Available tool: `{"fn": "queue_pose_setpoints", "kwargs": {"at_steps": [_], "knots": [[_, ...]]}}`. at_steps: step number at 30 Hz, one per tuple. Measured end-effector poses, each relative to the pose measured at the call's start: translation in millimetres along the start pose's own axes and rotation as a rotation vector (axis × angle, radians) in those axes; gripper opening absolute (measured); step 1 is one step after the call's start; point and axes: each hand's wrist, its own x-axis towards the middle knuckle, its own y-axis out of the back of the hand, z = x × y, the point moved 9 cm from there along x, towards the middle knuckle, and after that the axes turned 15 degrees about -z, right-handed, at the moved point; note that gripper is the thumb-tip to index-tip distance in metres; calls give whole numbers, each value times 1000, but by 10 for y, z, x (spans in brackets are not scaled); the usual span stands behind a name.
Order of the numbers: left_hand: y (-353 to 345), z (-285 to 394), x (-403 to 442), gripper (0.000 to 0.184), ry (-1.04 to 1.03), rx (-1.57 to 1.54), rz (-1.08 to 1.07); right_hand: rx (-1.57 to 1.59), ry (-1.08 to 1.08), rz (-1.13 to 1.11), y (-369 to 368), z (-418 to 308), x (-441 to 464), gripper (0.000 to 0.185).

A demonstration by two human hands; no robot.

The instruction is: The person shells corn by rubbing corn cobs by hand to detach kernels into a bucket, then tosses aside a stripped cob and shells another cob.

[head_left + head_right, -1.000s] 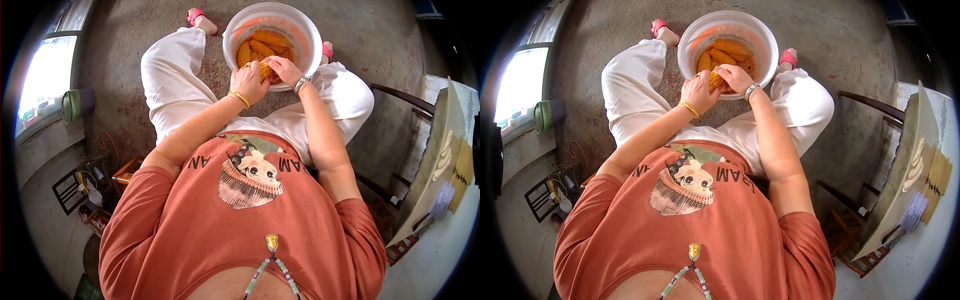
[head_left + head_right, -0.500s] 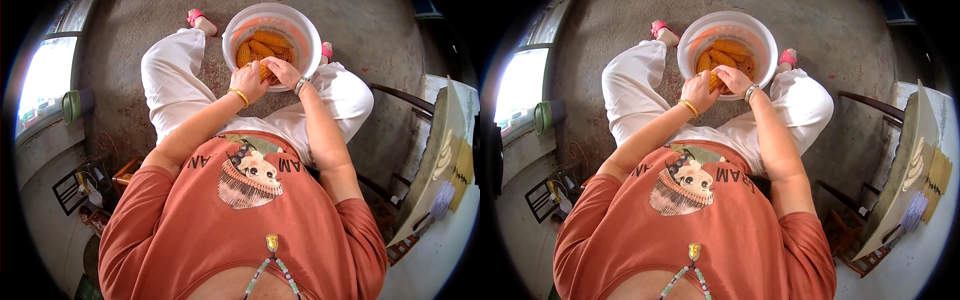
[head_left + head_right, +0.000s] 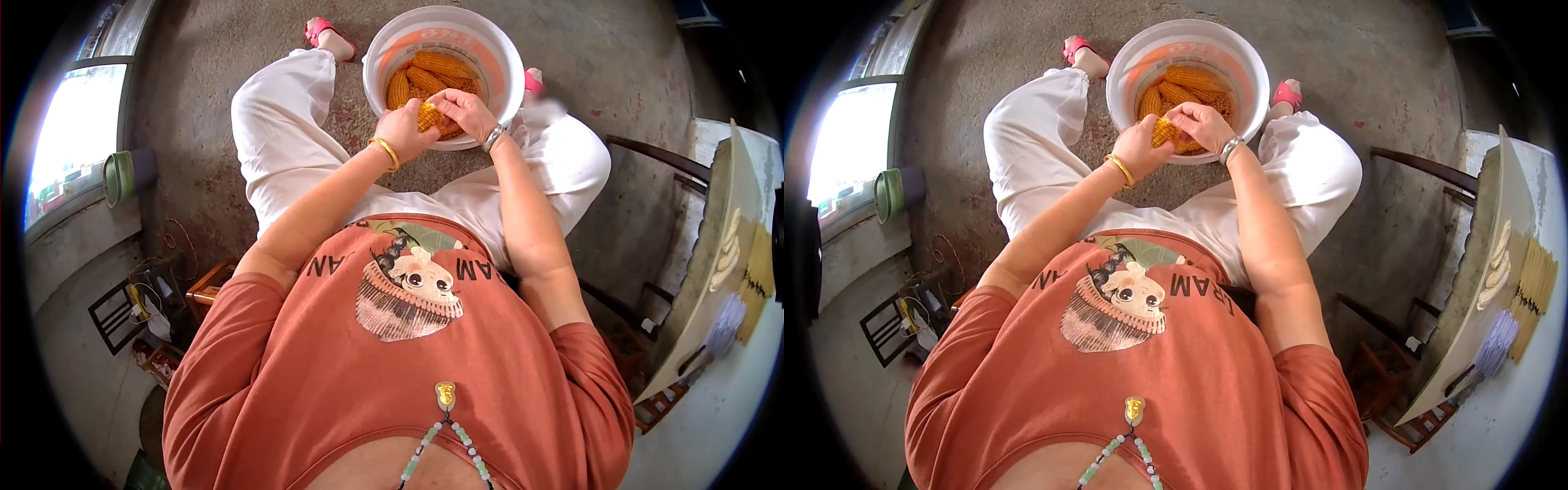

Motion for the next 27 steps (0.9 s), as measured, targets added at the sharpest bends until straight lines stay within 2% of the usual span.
{"fn": "queue_pose_setpoints", "kwargs": {"at_steps": [3,9,15,18,21,24,27], "knots": [[-11,7,22,41,-27,-10,-18,111,-15,-40,-57,68,12,26],[-28,1,19,44,-19,36,-22,-6,-11,-71,-63,159,71,33],[-74,-71,117,51,54,100,-99,-270,-34,147,7,14,40,39],[-77,-41,114,49,46,93,-98,-331,24,212,27,-78,13,40],[-75,-26,122,50,42,98,-95,-318,-56,141,24,-49,24,43],[-84,-61,137,52,68,77,-117,-150,-75,159,47,160,49,40],[-84,-88,142,53,62,59,-111,-163,45,37,-20,37,55,39]]}}
